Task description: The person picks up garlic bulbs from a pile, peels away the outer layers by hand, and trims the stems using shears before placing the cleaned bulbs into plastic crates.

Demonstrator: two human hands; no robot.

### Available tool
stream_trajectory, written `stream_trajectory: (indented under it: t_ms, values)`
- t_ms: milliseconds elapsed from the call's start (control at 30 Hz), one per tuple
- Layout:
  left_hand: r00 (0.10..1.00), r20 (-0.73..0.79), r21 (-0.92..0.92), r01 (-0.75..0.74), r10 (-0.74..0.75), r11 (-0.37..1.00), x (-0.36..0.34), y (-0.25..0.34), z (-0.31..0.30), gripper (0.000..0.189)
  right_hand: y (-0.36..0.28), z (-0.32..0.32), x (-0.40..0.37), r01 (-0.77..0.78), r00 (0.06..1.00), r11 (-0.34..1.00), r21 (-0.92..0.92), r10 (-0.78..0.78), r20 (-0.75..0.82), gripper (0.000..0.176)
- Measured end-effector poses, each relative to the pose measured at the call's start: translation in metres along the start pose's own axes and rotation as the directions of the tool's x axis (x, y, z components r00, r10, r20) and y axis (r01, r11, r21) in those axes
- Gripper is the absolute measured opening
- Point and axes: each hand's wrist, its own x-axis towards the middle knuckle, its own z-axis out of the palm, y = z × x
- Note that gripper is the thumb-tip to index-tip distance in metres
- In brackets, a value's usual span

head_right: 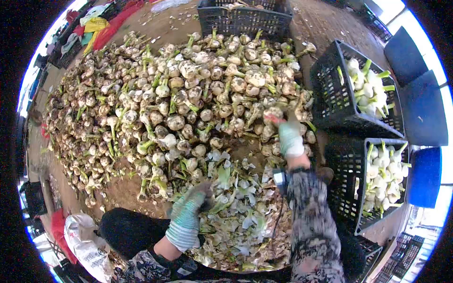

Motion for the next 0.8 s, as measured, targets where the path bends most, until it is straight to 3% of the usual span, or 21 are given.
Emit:
stream_trajectory:
  t_ms: [33, 67, 100, 133, 167, 233, 267, 300, 333, 367, 400, 433, 467, 500, 533, 567, 600, 633, 700, 800]
  values:
    - [1.000, -0.013, -0.002, -0.005, 0.005, 1.000, 0.005, -0.002, -0.002, 0.034, -0.005, 0.010, -0.026, 0.089, 0.994, 0.996, 0.000, -0.089, 0.071, 0.056]
    - [0.995, 0.023, -0.171, 0.100, -0.098, 0.980, 0.011, -0.004, -0.004, 0.035, -0.014, 0.016, -0.060, 0.287, 0.958, 0.932, -0.222, -0.276, 0.079, 0.056]
    - [0.979, 0.076, -0.328, 0.202, -0.187, 0.923, 0.014, -0.004, -0.005, 0.037, -0.041, 0.029, -0.100, 0.458, 0.884, 0.782, -0.423, -0.451, 0.125, 0.056]
    - [0.979, 0.120, -0.437, 0.199, -0.163, 0.877, 0.013, 0.000, -0.002, 0.038, -0.051, 0.049, -0.132, 0.280, 0.959, 0.960, -0.007, -0.280, 0.047, 0.056]
    - [0.983, 0.104, -0.435, 0.181, -0.150, 0.882, 0.011, 0.009, 0.003, 0.038, -0.058, 0.068, -0.159, 0.046, 0.995, 0.908, 0.416, -0.079, 0.062, 0.056]
    - [0.967, 0.248, -0.507, 0.186, -0.063, 0.842, 0.004, 0.027, 0.009, 0.038, -0.065, 0.091, -0.203, 0.131, 0.970, 0.905, 0.404, -0.201, 0.137, 0.052]
    - [0.972, 0.233, -0.525, 0.135, -0.010, 0.840, 0.008, 0.023, 0.000, 0.038, -0.052, 0.096, -0.203, 0.480, 0.858, 0.877, 0.019, -0.474, 0.199, 0.059]
    - [0.992, 0.113, -0.560, 0.112, -0.058, 0.821, 0.002, 0.021, -0.009, 0.038, -0.043, 0.099, -0.203, 0.612, 0.783, 0.781, -0.124, -0.578, 0.230, 0.066]
    - [0.985, 0.167, -0.539, 0.066, 0.030, 0.840, -0.002, 0.026, -0.015, 0.039, -0.049, 0.100, -0.208, 0.358, 0.881, 0.918, 0.170, -0.393, 0.266, 0.067]
    - [0.968, 0.224, -0.517, 0.018, 0.115, 0.856, -0.005, 0.030, -0.020, 0.040, -0.060, 0.100, -0.212, 0.034, 0.910, 0.907, 0.421, -0.202, 0.361, 0.068]
    - [0.966, 0.223, -0.516, 0.006, 0.128, 0.856, -0.007, 0.035, -0.020, 0.040, -0.077, 0.093, -0.208, -0.023, 0.883, 0.895, 0.445, -0.191, 0.430, 0.070]
    - [0.960, 0.100, -0.388, -0.203, 0.260, 0.899, -0.010, 0.039, -0.016, 0.043, -0.092, 0.086, -0.200, -0.082, 0.852, 0.884, 0.460, -0.177, 0.492, 0.072]
    - [0.917, -0.001, -0.231, -0.388, 0.398, 0.892, -0.014, 0.041, -0.014, 0.048, -0.093, 0.086, -0.195, -0.084, 0.877, 0.948, 0.306, -0.075, 0.475, 0.077]
    - [0.917, 0.008, -0.239, -0.386, 0.399, 0.891, -0.016, 0.040, -0.013, 0.048, -0.085, 0.086, -0.196, -0.076, 0.880, 0.951, 0.300, -0.077, 0.469, 0.077]
    - [0.835, 0.026, -0.015, -0.550, 0.550, 0.835, -0.017, 0.039, -0.012, 0.053, -0.083, 0.090, -0.196, -0.328, 0.875, 0.790, 0.518, 0.048, 0.481, 0.065]
    - [0.728, 0.077, 0.203, -0.680, 0.681, 0.705, -0.018, 0.040, -0.009, 0.059, -0.084, 0.092, -0.196, -0.522, 0.836, 0.518, 0.678, 0.155, 0.526, 0.054]
    - [0.742, 0.060, 0.136, -0.668, 0.667, 0.731, -0.022, 0.042, -0.007, 0.062, -0.085, 0.093, -0.207, -0.254, 0.905, 0.837, 0.484, 0.029, 0.424, 0.060]
    - [0.739, 0.061, 0.125, -0.672, 0.670, 0.730, -0.024, 0.043, -0.008, 0.062, -0.096, 0.093, -0.212, -0.245, 0.907, 0.843, 0.479, 0.024, 0.421, 0.060]
    - [0.754, 0.058, 0.123, -0.656, 0.654, 0.745, -0.024, 0.044, -0.013, 0.063, -0.113, 0.095, -0.215, 0.056, 0.911, 0.979, 0.196, -0.130, 0.390, 0.066]
    - [0.739, 0.078, 0.177, -0.671, 0.670, 0.720, -0.026, 0.044, -0.017, 0.066, -0.109, 0.092, -0.205, 0.084, 0.874, 0.975, 0.204, -0.171, 0.455, 0.074]
